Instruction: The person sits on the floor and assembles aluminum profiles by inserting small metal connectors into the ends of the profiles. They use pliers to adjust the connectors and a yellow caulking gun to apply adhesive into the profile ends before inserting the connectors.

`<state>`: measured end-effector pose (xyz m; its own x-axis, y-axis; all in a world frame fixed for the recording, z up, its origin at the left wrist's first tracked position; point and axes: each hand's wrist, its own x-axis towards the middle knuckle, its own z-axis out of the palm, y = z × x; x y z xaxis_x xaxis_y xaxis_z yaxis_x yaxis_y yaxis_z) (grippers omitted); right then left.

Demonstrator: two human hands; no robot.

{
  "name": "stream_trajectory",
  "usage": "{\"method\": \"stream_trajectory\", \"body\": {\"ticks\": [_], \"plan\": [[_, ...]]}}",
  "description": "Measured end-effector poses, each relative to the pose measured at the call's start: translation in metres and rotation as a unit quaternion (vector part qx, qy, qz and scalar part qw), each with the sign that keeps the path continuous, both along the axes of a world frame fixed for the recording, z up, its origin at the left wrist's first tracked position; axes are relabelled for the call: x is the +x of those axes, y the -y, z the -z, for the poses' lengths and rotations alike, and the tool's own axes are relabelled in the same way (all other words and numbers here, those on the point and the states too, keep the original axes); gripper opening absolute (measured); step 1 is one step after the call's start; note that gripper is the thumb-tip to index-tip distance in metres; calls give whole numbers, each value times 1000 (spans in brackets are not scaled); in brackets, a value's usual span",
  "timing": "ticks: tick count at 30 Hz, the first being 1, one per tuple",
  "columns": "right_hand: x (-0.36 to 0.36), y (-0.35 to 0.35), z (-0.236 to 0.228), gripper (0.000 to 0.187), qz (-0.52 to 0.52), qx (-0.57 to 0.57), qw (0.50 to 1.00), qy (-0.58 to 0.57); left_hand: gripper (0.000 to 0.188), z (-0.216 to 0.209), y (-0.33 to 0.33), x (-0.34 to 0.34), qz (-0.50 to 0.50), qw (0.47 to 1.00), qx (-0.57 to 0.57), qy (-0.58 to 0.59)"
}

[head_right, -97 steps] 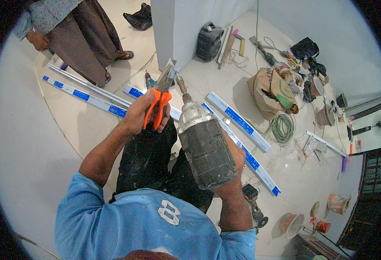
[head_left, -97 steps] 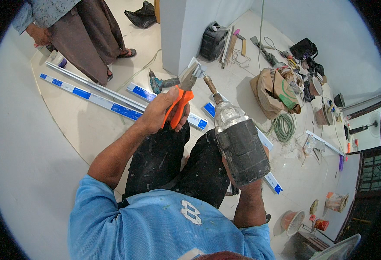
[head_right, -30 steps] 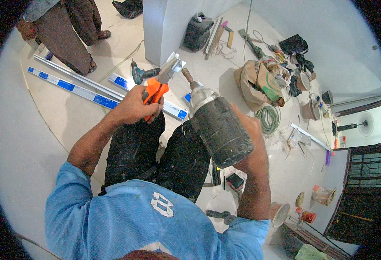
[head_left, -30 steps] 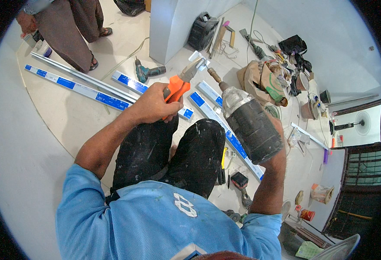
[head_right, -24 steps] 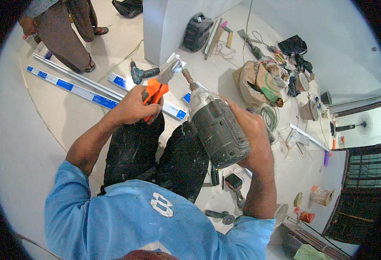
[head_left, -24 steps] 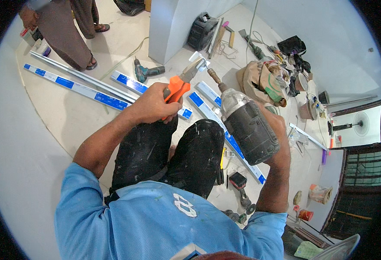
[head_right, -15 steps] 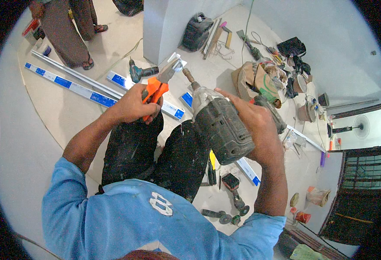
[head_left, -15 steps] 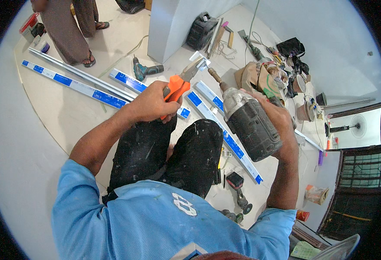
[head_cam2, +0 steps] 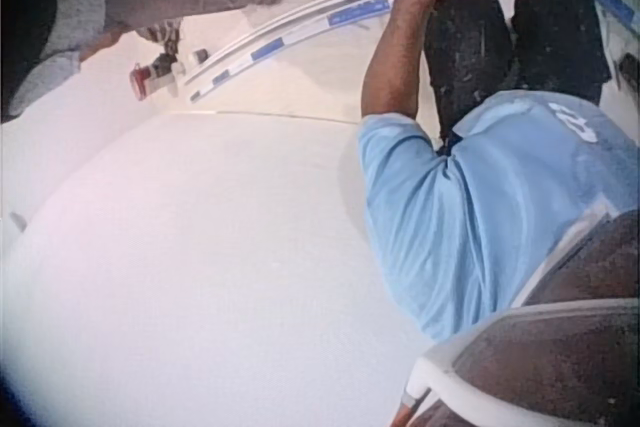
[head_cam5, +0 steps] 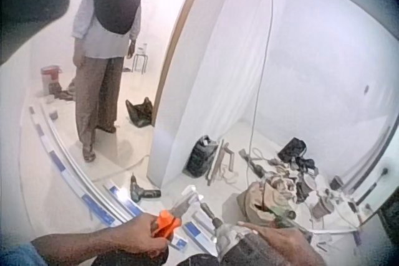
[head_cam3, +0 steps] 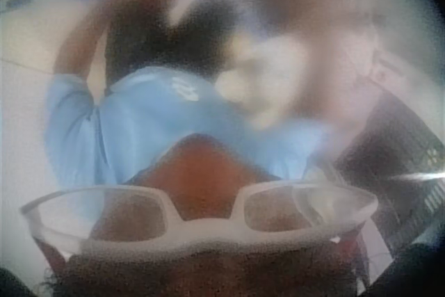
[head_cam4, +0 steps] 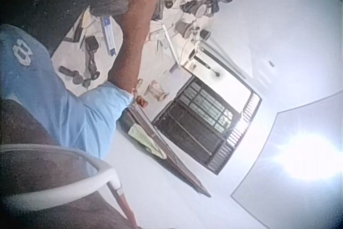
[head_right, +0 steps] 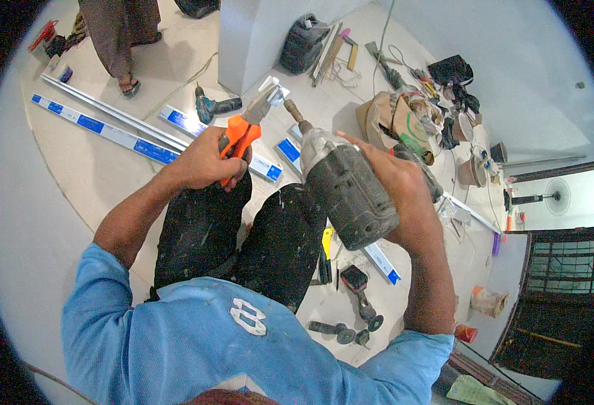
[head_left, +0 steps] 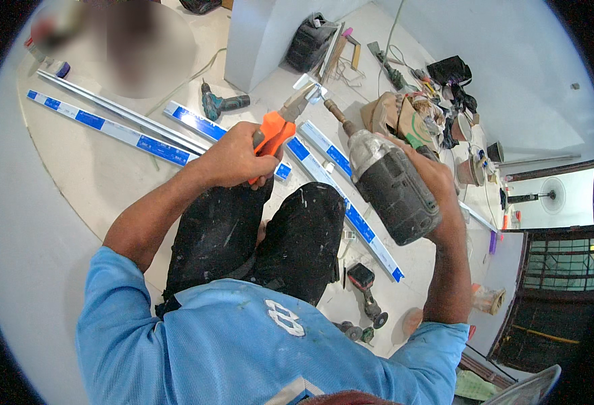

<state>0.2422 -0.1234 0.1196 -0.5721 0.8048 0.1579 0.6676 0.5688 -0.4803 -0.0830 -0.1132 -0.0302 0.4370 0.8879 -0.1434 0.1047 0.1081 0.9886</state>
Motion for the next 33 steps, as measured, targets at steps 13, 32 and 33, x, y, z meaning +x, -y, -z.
{"method": "stream_trajectory", "body": {"ticks": [13,32,33], "plan": [[4,-13,20,62,12,-2,1000,20,14,1,1,0,6,1000,-9,20],[-9,35,48,74,53,64,992,-95,12,-6,0,7,26,1000,-2,-8],[-10,35,47,75,56,65,992,-96,12,-5,0,7,24,1000,-5,-12]]}}
